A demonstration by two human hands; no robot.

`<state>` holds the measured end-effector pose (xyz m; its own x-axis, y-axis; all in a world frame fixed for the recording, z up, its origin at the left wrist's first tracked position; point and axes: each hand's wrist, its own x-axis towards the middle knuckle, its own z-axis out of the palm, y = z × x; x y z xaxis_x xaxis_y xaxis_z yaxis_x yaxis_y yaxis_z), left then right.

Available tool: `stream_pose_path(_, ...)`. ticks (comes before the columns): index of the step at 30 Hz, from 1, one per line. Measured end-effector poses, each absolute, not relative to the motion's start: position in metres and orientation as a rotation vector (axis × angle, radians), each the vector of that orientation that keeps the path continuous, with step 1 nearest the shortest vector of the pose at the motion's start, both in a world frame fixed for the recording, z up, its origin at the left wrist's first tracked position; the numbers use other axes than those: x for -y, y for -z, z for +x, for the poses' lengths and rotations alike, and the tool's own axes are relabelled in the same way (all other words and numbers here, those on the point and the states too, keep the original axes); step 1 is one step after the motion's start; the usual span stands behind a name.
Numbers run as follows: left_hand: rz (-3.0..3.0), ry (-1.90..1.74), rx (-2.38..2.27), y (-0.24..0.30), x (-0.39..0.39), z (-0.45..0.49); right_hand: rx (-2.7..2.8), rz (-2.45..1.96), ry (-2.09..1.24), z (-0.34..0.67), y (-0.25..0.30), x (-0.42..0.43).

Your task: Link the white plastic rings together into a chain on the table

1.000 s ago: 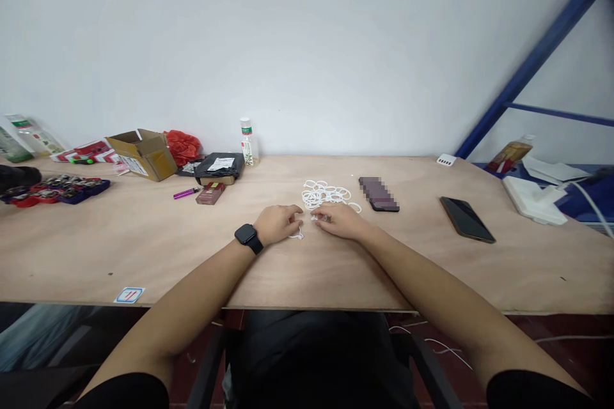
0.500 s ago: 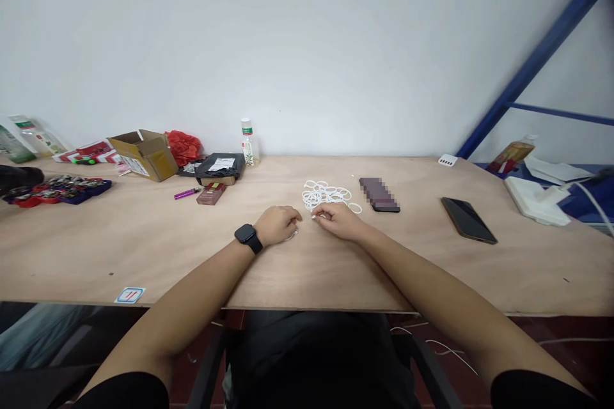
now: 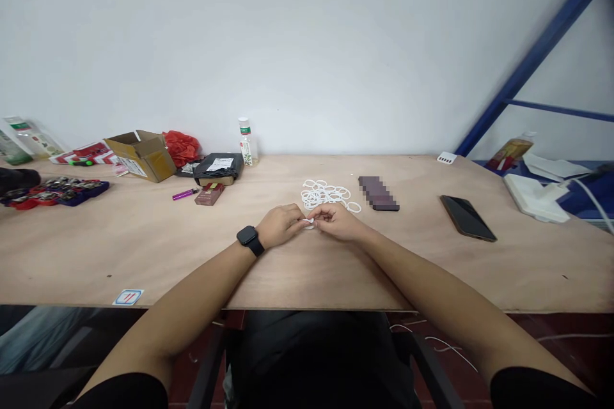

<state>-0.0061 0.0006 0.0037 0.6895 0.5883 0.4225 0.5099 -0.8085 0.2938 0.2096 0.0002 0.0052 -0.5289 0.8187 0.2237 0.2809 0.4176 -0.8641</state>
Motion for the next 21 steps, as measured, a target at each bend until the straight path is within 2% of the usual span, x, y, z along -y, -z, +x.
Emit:
stream_pose_path(13, 2.705, -0.718, -0.862, -0.0064, 0.0025, -0.0042, 2.064, -0.919, -0.988, 0.2107, -0.0036, -0.0025)
stream_pose_path(21, 2.673, -0.641, -0.783, -0.0052, 0.0022, -0.0025, 2.147, -0.907, -0.815, 0.2062, -0.0087, 0.0006)
